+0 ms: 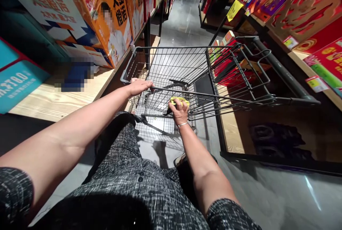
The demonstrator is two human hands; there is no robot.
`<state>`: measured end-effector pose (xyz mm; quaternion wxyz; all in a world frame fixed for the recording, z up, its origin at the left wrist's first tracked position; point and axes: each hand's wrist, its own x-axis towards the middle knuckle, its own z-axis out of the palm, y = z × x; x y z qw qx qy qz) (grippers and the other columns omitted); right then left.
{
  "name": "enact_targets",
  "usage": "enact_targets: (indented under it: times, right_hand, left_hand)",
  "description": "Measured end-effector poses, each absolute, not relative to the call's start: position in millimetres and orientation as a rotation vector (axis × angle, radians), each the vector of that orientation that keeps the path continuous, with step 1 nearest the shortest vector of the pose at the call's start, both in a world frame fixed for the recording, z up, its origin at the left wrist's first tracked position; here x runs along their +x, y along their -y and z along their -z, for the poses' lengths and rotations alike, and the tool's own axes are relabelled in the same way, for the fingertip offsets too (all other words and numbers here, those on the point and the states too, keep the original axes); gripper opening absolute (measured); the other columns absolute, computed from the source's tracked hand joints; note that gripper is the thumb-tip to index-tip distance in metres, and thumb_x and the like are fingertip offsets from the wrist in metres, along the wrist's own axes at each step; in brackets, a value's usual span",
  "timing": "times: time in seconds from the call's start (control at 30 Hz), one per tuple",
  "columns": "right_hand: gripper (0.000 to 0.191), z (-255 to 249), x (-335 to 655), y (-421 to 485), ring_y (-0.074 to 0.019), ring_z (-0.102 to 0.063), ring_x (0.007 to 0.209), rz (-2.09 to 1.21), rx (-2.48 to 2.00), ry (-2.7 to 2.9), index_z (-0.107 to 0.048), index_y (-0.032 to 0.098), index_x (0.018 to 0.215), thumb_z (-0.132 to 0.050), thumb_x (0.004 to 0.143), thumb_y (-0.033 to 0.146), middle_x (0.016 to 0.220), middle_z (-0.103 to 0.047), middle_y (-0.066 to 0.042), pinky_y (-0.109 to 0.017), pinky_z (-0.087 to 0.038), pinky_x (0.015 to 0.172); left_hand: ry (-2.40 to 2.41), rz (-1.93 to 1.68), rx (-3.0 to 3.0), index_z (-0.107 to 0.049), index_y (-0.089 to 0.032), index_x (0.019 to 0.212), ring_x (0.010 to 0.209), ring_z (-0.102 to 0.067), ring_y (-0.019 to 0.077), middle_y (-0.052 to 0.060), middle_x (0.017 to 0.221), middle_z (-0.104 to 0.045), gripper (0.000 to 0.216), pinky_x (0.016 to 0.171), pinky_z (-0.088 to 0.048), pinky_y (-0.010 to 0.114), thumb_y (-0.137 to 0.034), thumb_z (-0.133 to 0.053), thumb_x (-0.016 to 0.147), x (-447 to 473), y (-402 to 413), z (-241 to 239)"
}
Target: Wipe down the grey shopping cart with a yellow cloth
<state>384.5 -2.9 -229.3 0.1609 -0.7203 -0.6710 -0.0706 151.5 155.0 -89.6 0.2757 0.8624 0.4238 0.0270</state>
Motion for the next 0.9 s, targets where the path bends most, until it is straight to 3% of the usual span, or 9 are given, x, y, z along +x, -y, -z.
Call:
enact_targets:
  times: [0.17, 0.3, 0.4, 0.57, 0.67, 0.8, 0.9]
  right_hand:
    - [0.042, 304, 359, 13, -0.0323, -0.043, 0.133, -0.097, -2.190, 2.108, -0.074, 0.041, 0.123, -0.052, 0.094, 0.021, 0.146, -0.059, -0.005, -0.054, -0.042, 0.106]
    - [0.043, 317, 365, 17, -0.0337, -0.040, 0.137, -0.241, -2.272, 2.183, -0.074, 0.038, 0.124, -0.048, 0.094, 0.021, 0.150, -0.057, -0.004, -0.052, -0.036, 0.110]
    - [0.046, 301, 386, 21, -0.0342, -0.038, 0.137, -0.133, -2.234, 2.254, -0.072, 0.040, 0.129, -0.049, 0.095, 0.020, 0.152, -0.055, -0.003, -0.050, -0.034, 0.111]
    - [0.035, 240, 442, 32, -0.0299, -0.042, 0.125, 0.404, -2.023, 2.069, -0.075, 0.039, 0.120, -0.055, 0.097, 0.021, 0.138, -0.061, -0.006, -0.048, -0.038, 0.105]
    - [0.028, 194, 478, 36, -0.0294, -0.039, 0.125, 0.680, -1.941, 1.823, -0.076, 0.036, 0.115, -0.057, 0.097, 0.025, 0.133, -0.058, -0.007, -0.048, -0.038, 0.107]
    - [0.028, 163, 500, 36, -0.0305, -0.038, 0.126, 0.844, -1.896, 1.581, -0.073, 0.034, 0.118, -0.057, 0.096, 0.025, 0.129, -0.054, -0.010, -0.051, -0.037, 0.107]
    - [0.029, 183, 485, 34, -0.0308, -0.040, 0.125, 0.770, -1.976, 1.583, -0.072, 0.033, 0.117, -0.057, 0.095, 0.025, 0.128, -0.053, -0.009, -0.052, -0.037, 0.106]
  left_hand:
    - [-1.090, -0.117, 2.345, -0.078, -0.030, 0.116, 0.141, -0.046, 0.0330, 0.000, 0.126, -0.075, 0.073, 0.111, -0.021, 0.050, -0.064, -0.015, 0.106, 152, -149, 97]
    - [-1.046, -0.168, 2.355, -0.075, -0.034, 0.120, 0.133, -0.052, 0.0279, -0.003, 0.119, -0.076, 0.067, 0.111, -0.021, 0.048, -0.065, -0.017, 0.105, 152, -149, 104]
    - [-1.071, -0.190, 2.352, -0.076, -0.034, 0.115, 0.128, -0.053, 0.0269, -0.003, 0.111, -0.076, 0.060, 0.113, -0.020, 0.047, -0.063, -0.024, 0.105, 151, -148, 105]
    - [-1.224, -0.187, 2.337, -0.076, -0.034, 0.113, 0.130, -0.048, 0.0299, 0.000, 0.110, -0.073, 0.032, 0.116, -0.022, 0.048, -0.051, -0.059, 0.092, 153, -145, 101]
    - [-1.263, -0.174, 2.340, -0.076, -0.034, 0.114, 0.131, -0.048, 0.0304, 0.001, 0.115, -0.073, 0.029, 0.116, -0.023, 0.049, -0.044, -0.061, 0.091, 155, -140, 99]
    - [-1.260, -0.204, 2.406, -0.068, -0.033, 0.133, 0.135, -0.048, 0.0312, 0.004, 0.134, -0.069, 0.041, 0.118, -0.021, 0.052, -0.040, -0.057, 0.094, 168, -127, 95]
    - [-1.151, -0.218, 2.494, -0.051, -0.032, 0.153, 0.142, -0.044, 0.0316, 0.006, 0.148, -0.060, 0.058, 0.122, -0.014, 0.054, -0.041, -0.055, 0.096, 192, -113, 90]
